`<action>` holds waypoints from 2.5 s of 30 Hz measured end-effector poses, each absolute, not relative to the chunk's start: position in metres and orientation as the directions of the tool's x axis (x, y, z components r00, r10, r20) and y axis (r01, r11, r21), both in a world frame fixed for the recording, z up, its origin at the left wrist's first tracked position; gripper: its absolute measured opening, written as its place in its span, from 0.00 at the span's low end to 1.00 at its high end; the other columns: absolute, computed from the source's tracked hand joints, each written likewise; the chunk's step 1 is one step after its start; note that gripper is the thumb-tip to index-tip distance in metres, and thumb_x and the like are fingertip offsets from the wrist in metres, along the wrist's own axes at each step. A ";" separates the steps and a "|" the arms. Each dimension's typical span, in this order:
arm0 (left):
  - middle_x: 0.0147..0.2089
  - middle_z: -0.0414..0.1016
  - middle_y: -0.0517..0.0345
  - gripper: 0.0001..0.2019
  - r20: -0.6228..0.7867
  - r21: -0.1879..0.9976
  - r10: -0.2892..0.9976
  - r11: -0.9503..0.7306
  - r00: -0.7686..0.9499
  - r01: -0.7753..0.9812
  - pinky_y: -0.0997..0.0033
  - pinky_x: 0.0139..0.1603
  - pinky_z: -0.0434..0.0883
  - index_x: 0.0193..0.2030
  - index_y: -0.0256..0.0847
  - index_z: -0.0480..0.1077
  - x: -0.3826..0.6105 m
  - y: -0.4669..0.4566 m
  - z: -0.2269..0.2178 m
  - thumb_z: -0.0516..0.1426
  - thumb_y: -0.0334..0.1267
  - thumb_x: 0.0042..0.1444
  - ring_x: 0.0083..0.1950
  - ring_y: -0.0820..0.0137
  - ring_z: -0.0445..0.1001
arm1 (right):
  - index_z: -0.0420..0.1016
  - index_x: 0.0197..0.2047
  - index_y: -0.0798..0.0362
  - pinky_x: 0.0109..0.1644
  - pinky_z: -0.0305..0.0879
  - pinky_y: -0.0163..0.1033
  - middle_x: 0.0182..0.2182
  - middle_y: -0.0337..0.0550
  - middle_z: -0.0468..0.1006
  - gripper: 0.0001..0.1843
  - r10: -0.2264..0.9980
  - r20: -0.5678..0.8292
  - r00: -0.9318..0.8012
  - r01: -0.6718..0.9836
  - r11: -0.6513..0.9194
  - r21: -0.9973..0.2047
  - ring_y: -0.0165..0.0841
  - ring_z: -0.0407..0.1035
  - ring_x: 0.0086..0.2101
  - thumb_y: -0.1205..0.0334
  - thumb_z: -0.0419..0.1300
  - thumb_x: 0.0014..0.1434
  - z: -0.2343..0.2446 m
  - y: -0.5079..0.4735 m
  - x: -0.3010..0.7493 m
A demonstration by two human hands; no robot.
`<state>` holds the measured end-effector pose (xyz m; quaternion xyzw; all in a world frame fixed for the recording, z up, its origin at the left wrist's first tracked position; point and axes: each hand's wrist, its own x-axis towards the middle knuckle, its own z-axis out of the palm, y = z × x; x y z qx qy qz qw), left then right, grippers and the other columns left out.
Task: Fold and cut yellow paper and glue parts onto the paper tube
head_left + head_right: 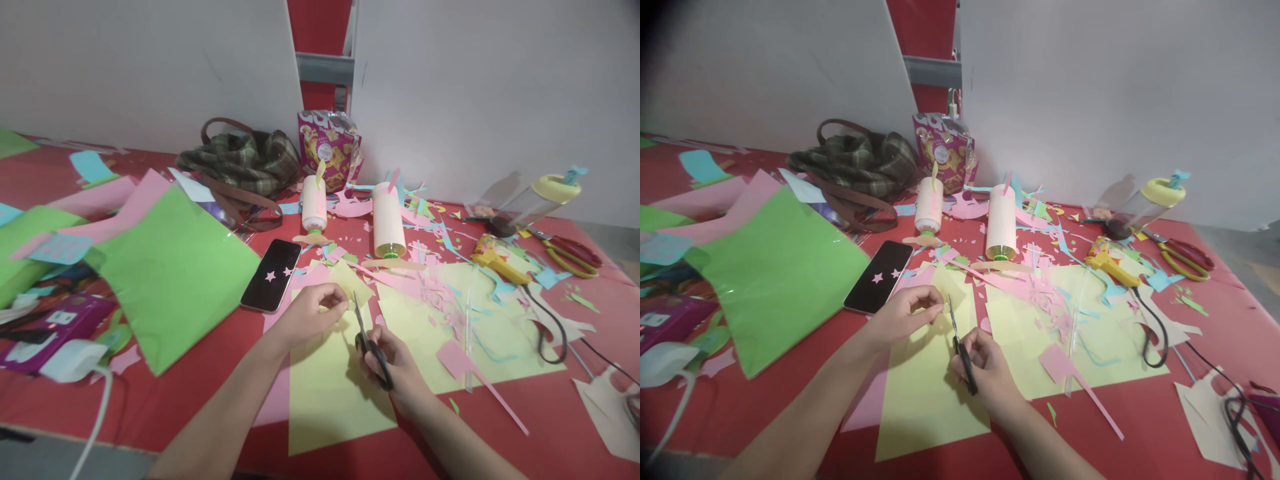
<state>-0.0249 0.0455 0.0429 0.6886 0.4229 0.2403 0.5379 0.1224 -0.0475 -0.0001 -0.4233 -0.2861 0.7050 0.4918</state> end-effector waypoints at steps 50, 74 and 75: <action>0.25 0.61 0.63 0.06 -0.178 0.953 0.851 0.024 0.494 0.302 0.77 0.28 0.64 0.26 0.39 0.60 -0.019 0.040 0.041 0.48 0.36 0.51 0.26 0.76 0.62 | 0.60 0.32 0.50 0.30 0.60 0.34 0.31 0.39 0.64 0.14 0.960 -0.236 -0.151 -0.520 -0.280 -0.807 0.27 0.61 0.28 0.50 0.58 0.48 0.008 -0.045 0.130; 0.33 0.68 0.55 0.06 0.112 0.689 0.967 -0.242 0.230 0.683 0.66 0.40 0.63 0.23 0.39 0.61 -0.017 0.050 0.017 0.48 0.32 0.49 0.37 0.66 0.66 | 0.61 0.31 0.49 0.30 0.58 0.35 0.29 0.39 0.66 0.10 0.981 -0.176 -0.086 -0.579 -0.193 -0.792 0.29 0.62 0.27 0.52 0.53 0.53 0.009 -0.040 0.138; 0.36 0.68 0.52 0.06 0.153 0.653 0.962 -0.270 0.226 0.708 0.64 0.43 0.62 0.23 0.39 0.61 -0.016 0.050 0.015 0.48 0.32 0.49 0.41 0.64 0.66 | 0.61 0.31 0.49 0.29 0.58 0.35 0.29 0.38 0.66 0.09 0.987 -0.155 -0.044 -0.534 -0.155 -0.831 0.28 0.61 0.26 0.53 0.53 0.53 0.008 -0.040 0.139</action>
